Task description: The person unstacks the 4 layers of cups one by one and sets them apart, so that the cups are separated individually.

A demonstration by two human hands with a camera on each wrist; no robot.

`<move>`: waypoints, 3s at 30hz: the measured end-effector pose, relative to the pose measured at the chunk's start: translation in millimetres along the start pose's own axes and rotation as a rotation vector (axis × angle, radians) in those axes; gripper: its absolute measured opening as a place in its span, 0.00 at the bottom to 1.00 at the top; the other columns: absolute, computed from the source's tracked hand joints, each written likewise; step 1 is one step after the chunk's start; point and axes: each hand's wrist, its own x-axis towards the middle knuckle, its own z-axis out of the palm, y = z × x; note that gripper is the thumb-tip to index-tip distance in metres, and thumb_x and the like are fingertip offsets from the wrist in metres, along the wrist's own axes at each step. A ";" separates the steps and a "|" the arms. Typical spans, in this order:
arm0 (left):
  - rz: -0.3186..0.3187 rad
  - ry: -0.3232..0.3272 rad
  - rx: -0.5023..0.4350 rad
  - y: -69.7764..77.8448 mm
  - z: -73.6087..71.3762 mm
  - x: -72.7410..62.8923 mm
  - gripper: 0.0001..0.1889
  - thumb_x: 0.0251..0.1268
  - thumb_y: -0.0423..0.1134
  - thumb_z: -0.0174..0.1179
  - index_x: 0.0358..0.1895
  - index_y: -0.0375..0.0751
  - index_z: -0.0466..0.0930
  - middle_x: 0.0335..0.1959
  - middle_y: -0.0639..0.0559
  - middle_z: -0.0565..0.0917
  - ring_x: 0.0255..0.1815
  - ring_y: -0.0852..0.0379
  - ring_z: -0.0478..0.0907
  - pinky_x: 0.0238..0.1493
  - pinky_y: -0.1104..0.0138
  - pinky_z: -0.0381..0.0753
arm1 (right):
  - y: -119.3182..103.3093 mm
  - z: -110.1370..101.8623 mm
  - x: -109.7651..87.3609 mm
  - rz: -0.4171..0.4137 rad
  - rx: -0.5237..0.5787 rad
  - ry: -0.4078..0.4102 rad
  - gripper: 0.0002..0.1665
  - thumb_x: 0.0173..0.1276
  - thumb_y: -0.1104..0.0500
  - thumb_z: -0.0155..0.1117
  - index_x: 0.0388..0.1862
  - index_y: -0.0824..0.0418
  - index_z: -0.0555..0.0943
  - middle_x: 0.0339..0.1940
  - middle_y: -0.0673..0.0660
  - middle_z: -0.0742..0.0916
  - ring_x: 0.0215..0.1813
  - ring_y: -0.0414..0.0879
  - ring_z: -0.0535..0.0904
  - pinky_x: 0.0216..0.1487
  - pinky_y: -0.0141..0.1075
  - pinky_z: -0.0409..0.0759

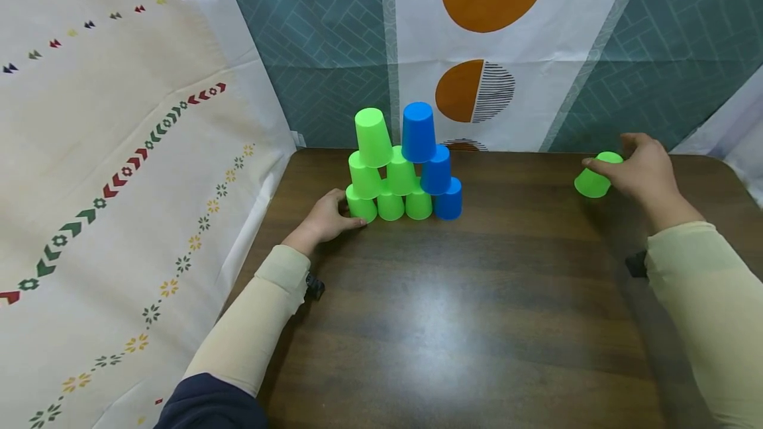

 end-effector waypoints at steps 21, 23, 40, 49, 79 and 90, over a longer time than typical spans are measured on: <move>0.013 0.011 -0.004 -3.2 0.6 1.4 0.33 0.60 0.45 0.79 0.64 0.35 0.78 0.57 0.44 0.77 0.60 0.45 0.77 0.64 0.53 0.77 | -155.8 37.6 -32.9 -0.329 0.239 -0.076 0.46 0.70 0.41 0.74 0.79 0.60 0.69 0.76 0.62 0.75 0.75 0.62 0.68 0.76 0.57 0.64; 0.012 0.012 -0.002 -3.1 0.2 1.8 0.32 0.60 0.46 0.79 0.64 0.35 0.78 0.56 0.44 0.77 0.60 0.45 0.77 0.64 0.53 0.77 | -163.8 42.4 -33.1 -0.350 0.254 -0.086 0.45 0.70 0.43 0.74 0.78 0.60 0.70 0.76 0.61 0.76 0.75 0.61 0.69 0.77 0.56 0.65; -0.008 0.005 -0.015 -1.7 -0.3 1.8 0.33 0.60 0.45 0.79 0.66 0.36 0.77 0.58 0.45 0.77 0.61 0.46 0.77 0.64 0.54 0.78 | -212.0 80.8 -39.3 -0.474 0.380 -0.196 0.44 0.67 0.49 0.78 0.77 0.61 0.71 0.73 0.59 0.78 0.75 0.56 0.70 0.76 0.54 0.66; -0.006 0.007 -0.010 -1.7 -0.4 1.2 0.33 0.61 0.45 0.79 0.65 0.36 0.77 0.58 0.45 0.77 0.61 0.46 0.77 0.64 0.54 0.77 | -233.9 103.2 -36.2 -0.491 0.348 -0.243 0.46 0.66 0.43 0.78 0.77 0.58 0.71 0.72 0.59 0.78 0.73 0.56 0.73 0.73 0.54 0.71; 0.007 0.008 0.010 -1.9 0.3 1.8 0.33 0.61 0.45 0.78 0.66 0.36 0.77 0.58 0.45 0.76 0.61 0.46 0.76 0.65 0.55 0.77 | -238.5 103.0 -38.1 -0.387 0.367 -0.135 0.46 0.68 0.39 0.75 0.77 0.56 0.71 0.72 0.56 0.80 0.75 0.54 0.72 0.73 0.57 0.70; 0.018 0.021 0.024 -3.5 1.3 1.4 0.33 0.60 0.46 0.79 0.64 0.35 0.78 0.57 0.44 0.77 0.61 0.45 0.77 0.65 0.54 0.77 | -204.7 78.1 -34.8 -0.382 0.395 0.006 0.42 0.68 0.40 0.75 0.75 0.57 0.74 0.66 0.60 0.83 0.63 0.56 0.77 0.63 0.50 0.77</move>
